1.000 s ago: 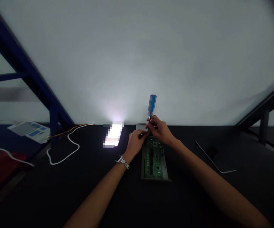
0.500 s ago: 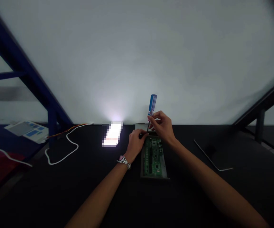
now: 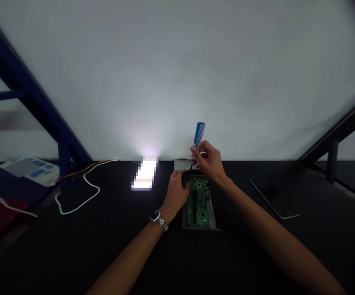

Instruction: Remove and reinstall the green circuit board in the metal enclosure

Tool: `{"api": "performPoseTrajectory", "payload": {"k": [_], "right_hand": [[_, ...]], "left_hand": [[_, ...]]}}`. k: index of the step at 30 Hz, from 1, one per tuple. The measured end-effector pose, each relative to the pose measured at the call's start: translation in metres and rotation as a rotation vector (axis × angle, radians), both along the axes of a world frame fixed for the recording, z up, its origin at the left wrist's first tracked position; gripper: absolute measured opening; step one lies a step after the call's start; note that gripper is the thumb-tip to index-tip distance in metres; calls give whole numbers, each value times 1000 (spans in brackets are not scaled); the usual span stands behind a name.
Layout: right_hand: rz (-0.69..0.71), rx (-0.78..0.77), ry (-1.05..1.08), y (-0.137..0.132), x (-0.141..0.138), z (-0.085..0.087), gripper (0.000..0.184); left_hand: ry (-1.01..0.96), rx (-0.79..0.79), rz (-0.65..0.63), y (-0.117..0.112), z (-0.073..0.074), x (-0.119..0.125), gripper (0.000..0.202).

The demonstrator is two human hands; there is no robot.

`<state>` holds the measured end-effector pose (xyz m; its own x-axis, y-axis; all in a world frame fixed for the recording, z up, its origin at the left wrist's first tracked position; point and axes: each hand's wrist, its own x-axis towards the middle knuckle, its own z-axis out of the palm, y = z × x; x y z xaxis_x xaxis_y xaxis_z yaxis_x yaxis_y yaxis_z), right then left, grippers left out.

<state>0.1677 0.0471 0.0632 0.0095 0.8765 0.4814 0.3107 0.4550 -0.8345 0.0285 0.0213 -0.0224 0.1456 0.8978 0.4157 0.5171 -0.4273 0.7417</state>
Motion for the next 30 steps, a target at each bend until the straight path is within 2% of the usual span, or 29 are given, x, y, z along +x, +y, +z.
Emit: {"api": "performPoseTrajectory", "payload": {"k": [12, 17, 22, 26, 30], "right_hand": [[243, -74, 40, 6, 12, 4, 35], [271, -79, 28, 8, 14, 2, 36], [271, -72, 54, 8, 13, -2, 35], [291, -78, 59, 6, 14, 0, 34], [306, -104, 69, 4, 14, 2, 34]], "left_hand": [[18, 21, 4, 1, 3, 2, 34], [44, 22, -2, 2, 1, 0, 33], [18, 108, -139, 18, 15, -6, 30], [-44, 62, -308, 34, 27, -8, 29], [-57, 40, -319, 39, 27, -7, 24]]}}
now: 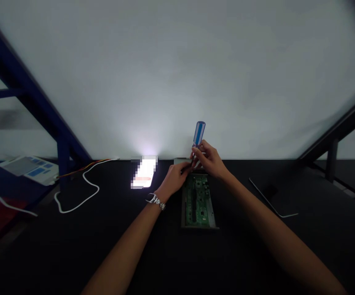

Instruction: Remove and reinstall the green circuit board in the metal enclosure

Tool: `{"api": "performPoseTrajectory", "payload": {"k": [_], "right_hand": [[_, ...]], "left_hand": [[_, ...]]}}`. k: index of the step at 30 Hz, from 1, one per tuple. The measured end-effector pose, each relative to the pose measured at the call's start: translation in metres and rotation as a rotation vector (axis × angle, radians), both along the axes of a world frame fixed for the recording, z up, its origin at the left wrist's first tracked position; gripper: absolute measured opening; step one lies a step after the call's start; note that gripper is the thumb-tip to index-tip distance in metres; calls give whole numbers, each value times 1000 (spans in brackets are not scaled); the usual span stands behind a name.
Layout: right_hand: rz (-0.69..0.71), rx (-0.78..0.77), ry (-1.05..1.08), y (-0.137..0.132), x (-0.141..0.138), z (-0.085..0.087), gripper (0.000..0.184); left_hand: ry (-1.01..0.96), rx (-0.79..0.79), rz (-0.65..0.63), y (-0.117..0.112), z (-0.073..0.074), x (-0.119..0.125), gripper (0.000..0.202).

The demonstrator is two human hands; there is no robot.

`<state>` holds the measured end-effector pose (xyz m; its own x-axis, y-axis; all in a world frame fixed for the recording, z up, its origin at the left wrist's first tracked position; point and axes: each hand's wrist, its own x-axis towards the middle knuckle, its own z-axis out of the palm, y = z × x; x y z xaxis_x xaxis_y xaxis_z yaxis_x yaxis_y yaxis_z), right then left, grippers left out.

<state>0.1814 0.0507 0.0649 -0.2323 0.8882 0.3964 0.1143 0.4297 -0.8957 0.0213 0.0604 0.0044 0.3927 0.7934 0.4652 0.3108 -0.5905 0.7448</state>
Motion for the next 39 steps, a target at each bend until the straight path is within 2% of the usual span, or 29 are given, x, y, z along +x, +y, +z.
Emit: {"api": "performPoseTrajectory", "payload": {"k": [3, 6, 11, 16, 27, 32, 37, 39], "right_hand": [[-58, 0, 20, -1, -1, -5, 35], [-208, 15, 20, 0, -2, -13, 37], [-342, 105, -129, -1, -3, -19, 31], [-342, 177, -251, -2, 0, -13, 25], [-297, 172, -439, -5, 4, -5, 20], [-293, 139, -368, -6, 1, -9, 23], [-435, 146, -217, -3, -2, -12, 29], [-429, 125, -180, -3, -4, -12, 30]], "left_hand": [[-23, 26, 70, -3, -3, 1, 21], [-57, 47, 105, -6, -4, 3, 19], [-65, 45, 146, -9, -4, 4, 17], [-73, 36, 178, -7, -6, 5, 15], [-99, 19, 239, -5, -11, 9, 16], [-101, 25, 237, -6, -12, 10, 20], [-93, 33, 251, -6, -11, 11, 19], [-90, 34, 259, -6, -11, 11, 19]]}}
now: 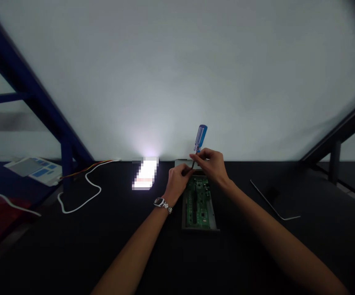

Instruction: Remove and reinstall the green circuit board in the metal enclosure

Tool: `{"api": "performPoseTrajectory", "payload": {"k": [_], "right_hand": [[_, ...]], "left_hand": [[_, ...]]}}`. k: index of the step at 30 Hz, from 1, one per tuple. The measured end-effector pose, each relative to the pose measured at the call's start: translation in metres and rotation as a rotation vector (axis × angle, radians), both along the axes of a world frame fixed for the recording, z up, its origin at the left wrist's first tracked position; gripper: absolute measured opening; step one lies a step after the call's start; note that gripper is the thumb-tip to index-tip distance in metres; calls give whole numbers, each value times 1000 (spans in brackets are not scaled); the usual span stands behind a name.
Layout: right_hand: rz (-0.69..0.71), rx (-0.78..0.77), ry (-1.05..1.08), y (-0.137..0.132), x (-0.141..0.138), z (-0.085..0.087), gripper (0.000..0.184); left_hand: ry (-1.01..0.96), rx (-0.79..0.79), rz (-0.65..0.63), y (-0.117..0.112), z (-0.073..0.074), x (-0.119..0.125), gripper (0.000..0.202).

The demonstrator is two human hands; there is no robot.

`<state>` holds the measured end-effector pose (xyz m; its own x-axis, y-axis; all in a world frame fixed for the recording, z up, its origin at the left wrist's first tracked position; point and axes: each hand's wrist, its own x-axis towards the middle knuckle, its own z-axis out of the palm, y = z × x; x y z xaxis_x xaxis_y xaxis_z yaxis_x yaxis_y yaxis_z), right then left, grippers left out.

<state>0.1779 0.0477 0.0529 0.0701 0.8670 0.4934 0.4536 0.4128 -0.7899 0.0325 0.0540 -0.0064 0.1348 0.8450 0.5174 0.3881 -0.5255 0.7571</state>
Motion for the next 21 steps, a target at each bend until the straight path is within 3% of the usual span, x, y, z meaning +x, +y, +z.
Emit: {"api": "performPoseTrajectory", "payload": {"k": [7, 15, 21], "right_hand": [[54, -14, -52, 2, 3, 2, 31], [124, -17, -89, 1, 3, 5, 23], [202, -40, -84, 2, 3, 2, 19]], "left_hand": [[12, -46, -39, 0, 2, -4, 19], [44, -77, -302, 10, 16, -11, 23], [-1, -102, -305, 8, 12, -14, 25]]}}
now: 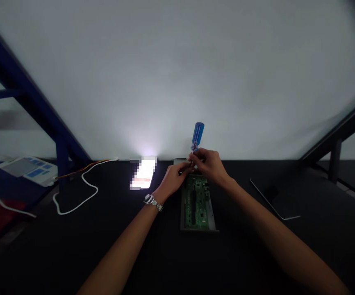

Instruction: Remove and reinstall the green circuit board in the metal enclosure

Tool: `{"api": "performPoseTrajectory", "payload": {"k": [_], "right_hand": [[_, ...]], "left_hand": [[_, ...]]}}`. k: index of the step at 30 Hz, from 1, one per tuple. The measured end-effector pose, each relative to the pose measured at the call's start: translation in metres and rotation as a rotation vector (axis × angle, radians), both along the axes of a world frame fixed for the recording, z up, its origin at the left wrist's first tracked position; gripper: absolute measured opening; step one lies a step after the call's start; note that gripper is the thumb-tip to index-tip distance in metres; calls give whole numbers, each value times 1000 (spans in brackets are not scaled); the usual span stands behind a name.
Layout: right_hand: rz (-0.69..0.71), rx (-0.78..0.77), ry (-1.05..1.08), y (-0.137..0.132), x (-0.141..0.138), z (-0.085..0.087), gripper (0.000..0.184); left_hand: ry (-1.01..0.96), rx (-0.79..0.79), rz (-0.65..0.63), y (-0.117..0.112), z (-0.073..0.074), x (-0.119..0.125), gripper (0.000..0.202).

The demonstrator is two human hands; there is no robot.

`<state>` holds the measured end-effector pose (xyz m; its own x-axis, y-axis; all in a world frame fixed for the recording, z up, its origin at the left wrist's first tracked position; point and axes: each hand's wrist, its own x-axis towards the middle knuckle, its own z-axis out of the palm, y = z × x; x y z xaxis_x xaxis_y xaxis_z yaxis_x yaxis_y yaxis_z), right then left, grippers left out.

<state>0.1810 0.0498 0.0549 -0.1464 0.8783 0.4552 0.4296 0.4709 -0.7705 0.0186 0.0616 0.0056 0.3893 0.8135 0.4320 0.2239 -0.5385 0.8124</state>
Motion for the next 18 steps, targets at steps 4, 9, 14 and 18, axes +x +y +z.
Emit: {"api": "performPoseTrajectory", "payload": {"k": [4, 9, 14, 18], "right_hand": [[53, -9, -29, -1, 3, 2, 19], [116, -18, -44, -4, 4, 7, 20], [42, -7, 20, -2, 2, 0, 21], [-72, -12, 93, 1, 0, -9, 26]], "left_hand": [[-4, -6, 2, 0, -2, -2, 24], [-8, -1, 37, -1, -2, -3, 22], [-44, 26, 130, -4, -4, 0, 15], [-52, 47, 163, -7, -4, 5, 12]]}}
